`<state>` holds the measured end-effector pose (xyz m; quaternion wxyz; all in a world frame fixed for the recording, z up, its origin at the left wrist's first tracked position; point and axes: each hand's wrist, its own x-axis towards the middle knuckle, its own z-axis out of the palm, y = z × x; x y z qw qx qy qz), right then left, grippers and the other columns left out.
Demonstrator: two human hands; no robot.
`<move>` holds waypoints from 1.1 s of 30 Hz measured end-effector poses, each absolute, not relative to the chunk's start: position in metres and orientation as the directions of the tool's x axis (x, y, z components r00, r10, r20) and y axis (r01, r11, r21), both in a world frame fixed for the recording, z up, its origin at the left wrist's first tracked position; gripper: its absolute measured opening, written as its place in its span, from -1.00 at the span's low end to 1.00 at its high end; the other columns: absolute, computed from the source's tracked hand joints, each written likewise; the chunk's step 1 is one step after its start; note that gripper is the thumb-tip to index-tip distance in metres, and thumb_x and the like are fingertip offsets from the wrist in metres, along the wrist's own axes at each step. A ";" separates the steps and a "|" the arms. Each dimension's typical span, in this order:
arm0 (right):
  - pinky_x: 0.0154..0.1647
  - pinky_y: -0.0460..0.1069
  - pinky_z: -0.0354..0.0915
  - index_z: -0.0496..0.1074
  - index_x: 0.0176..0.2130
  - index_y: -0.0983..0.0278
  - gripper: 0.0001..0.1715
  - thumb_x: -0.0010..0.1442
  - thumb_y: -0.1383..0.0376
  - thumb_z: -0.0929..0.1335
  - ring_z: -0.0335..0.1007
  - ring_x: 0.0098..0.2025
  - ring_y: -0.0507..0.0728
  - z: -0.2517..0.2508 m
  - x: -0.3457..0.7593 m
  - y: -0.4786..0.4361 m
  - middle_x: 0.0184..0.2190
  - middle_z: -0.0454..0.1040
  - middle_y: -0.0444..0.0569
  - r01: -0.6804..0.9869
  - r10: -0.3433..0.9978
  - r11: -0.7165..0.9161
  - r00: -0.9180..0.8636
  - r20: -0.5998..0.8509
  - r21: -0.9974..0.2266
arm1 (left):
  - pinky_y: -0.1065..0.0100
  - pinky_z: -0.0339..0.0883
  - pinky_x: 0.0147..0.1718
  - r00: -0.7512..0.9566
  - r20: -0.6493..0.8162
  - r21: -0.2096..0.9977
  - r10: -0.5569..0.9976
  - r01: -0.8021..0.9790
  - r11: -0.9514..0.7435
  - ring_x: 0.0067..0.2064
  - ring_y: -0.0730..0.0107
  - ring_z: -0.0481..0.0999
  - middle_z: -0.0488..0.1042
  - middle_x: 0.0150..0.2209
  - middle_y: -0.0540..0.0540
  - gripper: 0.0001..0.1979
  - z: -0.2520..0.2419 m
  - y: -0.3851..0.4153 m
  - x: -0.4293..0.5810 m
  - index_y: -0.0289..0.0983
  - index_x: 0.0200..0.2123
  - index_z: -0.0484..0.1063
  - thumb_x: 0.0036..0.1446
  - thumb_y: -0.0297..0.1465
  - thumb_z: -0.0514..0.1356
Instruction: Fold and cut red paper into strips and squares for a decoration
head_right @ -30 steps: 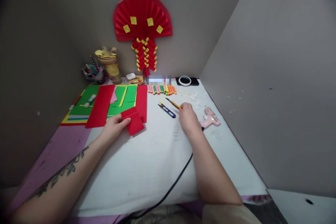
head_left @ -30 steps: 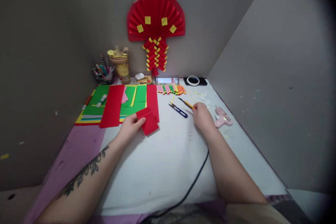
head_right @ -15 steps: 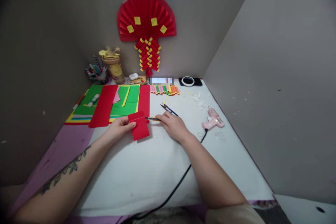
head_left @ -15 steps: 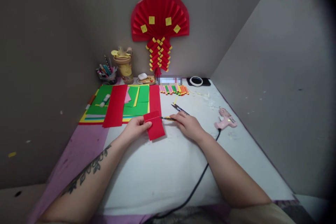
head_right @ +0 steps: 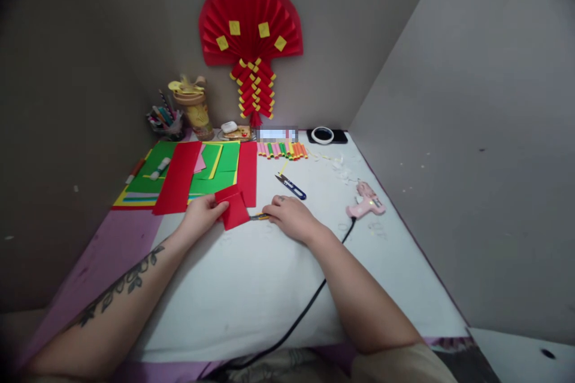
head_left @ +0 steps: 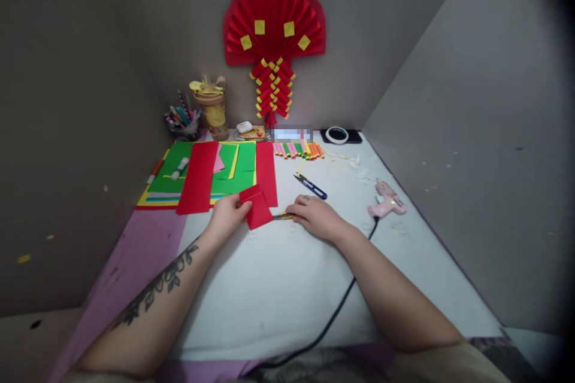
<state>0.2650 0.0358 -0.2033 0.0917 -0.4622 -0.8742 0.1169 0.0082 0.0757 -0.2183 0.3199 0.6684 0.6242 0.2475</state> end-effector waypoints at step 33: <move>-0.14 -0.02 0.10 0.44 -0.09 0.21 -0.76 0.27 0.36 0.26 0.17 -0.11 0.12 -0.208 0.255 0.032 -0.23 0.36 0.01 0.801 0.844 0.517 -0.536 0.025 -0.301 | 0.23 0.22 -0.04 0.685 0.012 0.517 0.729 0.619 -0.591 -0.06 0.17 0.31 0.34 -0.11 -0.17 -0.63 -0.217 0.080 0.011 -0.22 -0.05 0.45 0.11 -0.22 0.12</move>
